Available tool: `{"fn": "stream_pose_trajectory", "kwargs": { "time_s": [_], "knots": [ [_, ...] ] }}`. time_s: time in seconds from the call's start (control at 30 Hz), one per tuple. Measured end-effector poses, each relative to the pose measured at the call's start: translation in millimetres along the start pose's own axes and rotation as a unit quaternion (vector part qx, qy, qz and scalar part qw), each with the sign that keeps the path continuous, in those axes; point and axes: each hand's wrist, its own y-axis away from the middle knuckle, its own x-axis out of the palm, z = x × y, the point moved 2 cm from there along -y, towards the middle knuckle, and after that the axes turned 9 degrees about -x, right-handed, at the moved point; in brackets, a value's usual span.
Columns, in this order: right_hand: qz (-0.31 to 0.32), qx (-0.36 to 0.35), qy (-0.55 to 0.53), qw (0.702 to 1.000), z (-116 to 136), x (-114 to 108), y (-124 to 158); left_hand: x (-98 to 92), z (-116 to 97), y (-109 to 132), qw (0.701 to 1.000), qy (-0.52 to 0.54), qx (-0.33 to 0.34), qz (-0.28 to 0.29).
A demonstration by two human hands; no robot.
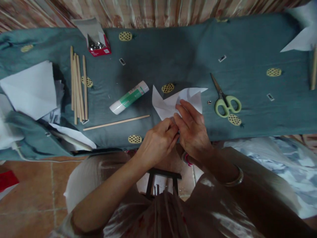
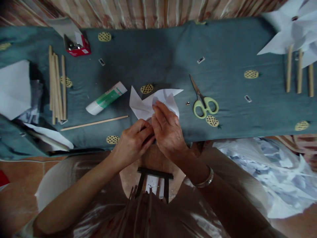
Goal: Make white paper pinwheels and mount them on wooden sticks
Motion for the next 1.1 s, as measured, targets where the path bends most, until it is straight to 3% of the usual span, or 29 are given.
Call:
{"fn": "stream_pose_trajectory", "kwargs": {
  "time_s": [0.27, 0.4, 0.53, 0.63, 0.9, 1.1],
  "knots": [
    [-0.011, 0.022, -0.035, 0.999, -12.0, -30.5, -5.1, -0.2, -1.3, 0.9, 1.000, -0.023, 0.008, -0.010],
    [-0.048, 0.126, -0.035, 0.990, -31.5, -38.3, -10.7, -0.6, -1.9, 1.0, 0.999, -0.034, 0.004, 0.002],
    [-0.036, 0.239, -0.094, 0.966, -48.4, -33.3, -14.2, -0.9, -2.1, 0.3, 0.999, -0.039, 0.003, 0.012],
    [-0.059, 0.279, -0.135, 0.949, -53.0, -35.0, -13.5, -2.4, -2.0, 0.1, 0.999, -0.042, 0.008, 0.006],
    [-0.061, 0.279, -0.151, 0.946, -39.7, -48.7, 2.7, -13.6, 6.7, -3.3, 0.993, -0.078, 0.040, -0.081],
    [-0.007, 0.229, -0.225, 0.947, -37.1, -57.0, 3.5, -15.0, 12.5, -6.6, 0.992, -0.086, 0.042, -0.085]
  ]
}}
